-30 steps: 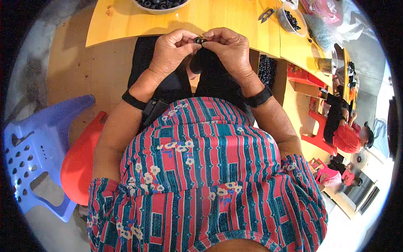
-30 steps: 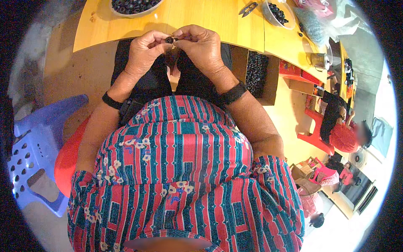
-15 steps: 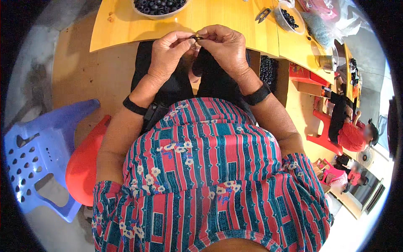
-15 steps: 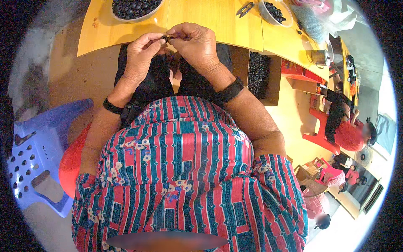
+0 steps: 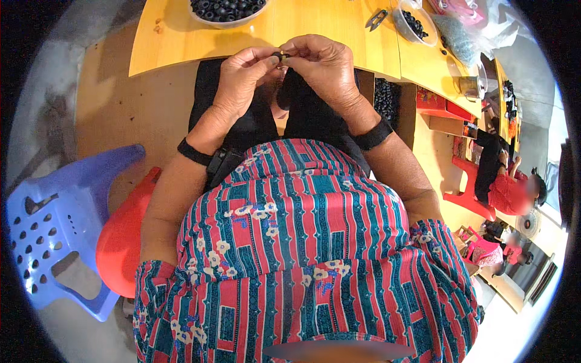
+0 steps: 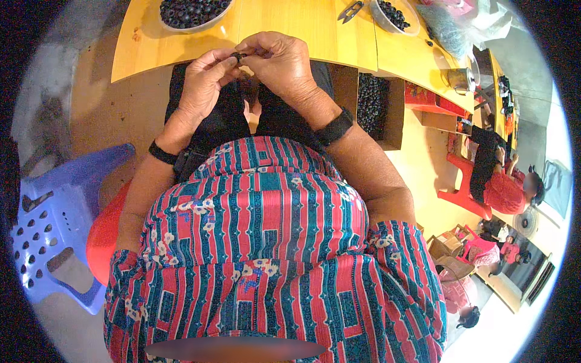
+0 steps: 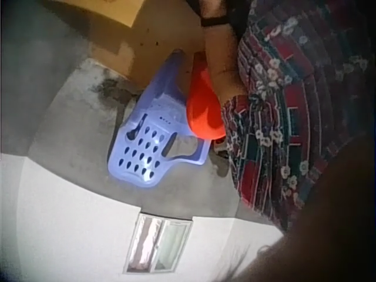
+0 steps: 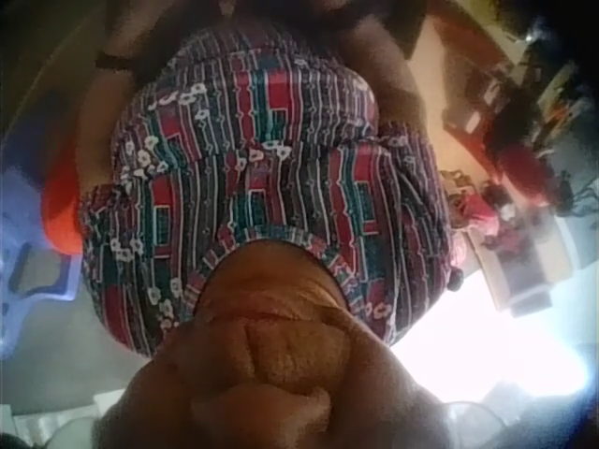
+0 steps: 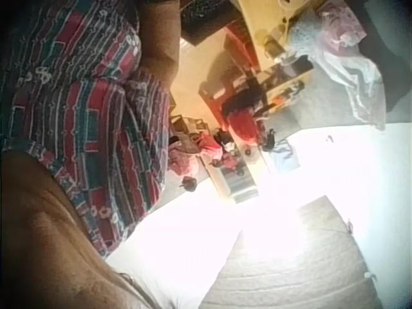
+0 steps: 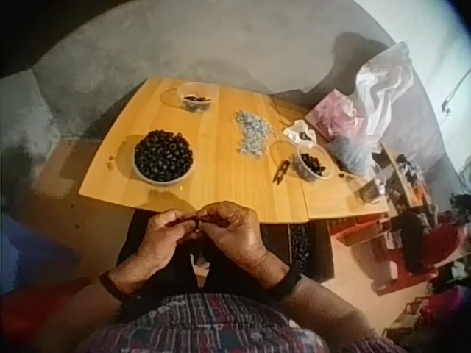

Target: The person assembles small plastic parts by hand, inserting small plastic rings into plastic housings, then adding small connectors to complete the assembly.

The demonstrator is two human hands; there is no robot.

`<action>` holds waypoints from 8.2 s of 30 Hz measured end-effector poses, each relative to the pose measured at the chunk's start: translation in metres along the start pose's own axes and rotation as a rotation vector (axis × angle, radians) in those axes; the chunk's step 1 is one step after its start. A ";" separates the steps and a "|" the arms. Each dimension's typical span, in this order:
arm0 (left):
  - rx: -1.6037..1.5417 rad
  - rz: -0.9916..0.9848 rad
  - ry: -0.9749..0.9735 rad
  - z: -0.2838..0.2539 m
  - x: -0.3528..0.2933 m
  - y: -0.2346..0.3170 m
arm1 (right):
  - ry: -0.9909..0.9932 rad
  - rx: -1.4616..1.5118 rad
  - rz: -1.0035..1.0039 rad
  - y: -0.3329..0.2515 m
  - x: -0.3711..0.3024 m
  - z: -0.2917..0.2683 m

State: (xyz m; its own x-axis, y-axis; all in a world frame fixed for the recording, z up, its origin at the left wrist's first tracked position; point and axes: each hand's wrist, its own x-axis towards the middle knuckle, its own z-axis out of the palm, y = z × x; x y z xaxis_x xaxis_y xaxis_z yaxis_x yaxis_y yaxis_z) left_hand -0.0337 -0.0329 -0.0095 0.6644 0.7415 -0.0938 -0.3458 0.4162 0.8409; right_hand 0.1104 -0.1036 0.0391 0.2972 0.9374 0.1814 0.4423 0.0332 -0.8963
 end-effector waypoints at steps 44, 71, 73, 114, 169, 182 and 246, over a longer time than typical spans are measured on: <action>-0.106 -0.084 -0.053 -0.015 0.001 -0.019 | 0.077 0.068 0.031 0.007 -0.012 0.012; -0.023 -0.022 -0.014 -0.012 0.000 -0.017 | 0.034 0.147 0.152 0.014 -0.005 0.010; 0.007 -0.005 -0.025 -0.012 0.001 -0.017 | 0.025 0.180 0.162 0.016 -0.004 0.010; -0.028 0.037 0.018 -0.010 -0.002 -0.014 | -0.016 0.133 0.155 0.016 -0.002 0.009; -0.061 0.066 0.044 -0.009 -0.004 -0.018 | 0.037 0.044 0.174 0.005 -0.005 0.018; -0.050 0.086 0.064 -0.010 -0.004 -0.019 | 0.096 0.346 0.210 0.007 -0.013 0.028; -0.282 -0.065 -0.070 -0.020 -0.003 -0.021 | -0.042 0.009 -0.135 0.016 -0.002 0.019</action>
State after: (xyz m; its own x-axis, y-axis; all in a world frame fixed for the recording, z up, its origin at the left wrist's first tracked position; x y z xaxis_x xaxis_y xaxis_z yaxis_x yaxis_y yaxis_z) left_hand -0.0414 -0.0330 -0.0375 0.7320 0.6742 -0.0976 -0.4647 0.5990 0.6521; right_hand 0.1008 -0.0982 0.0172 0.1994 0.9381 0.2833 0.4684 0.1627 -0.8684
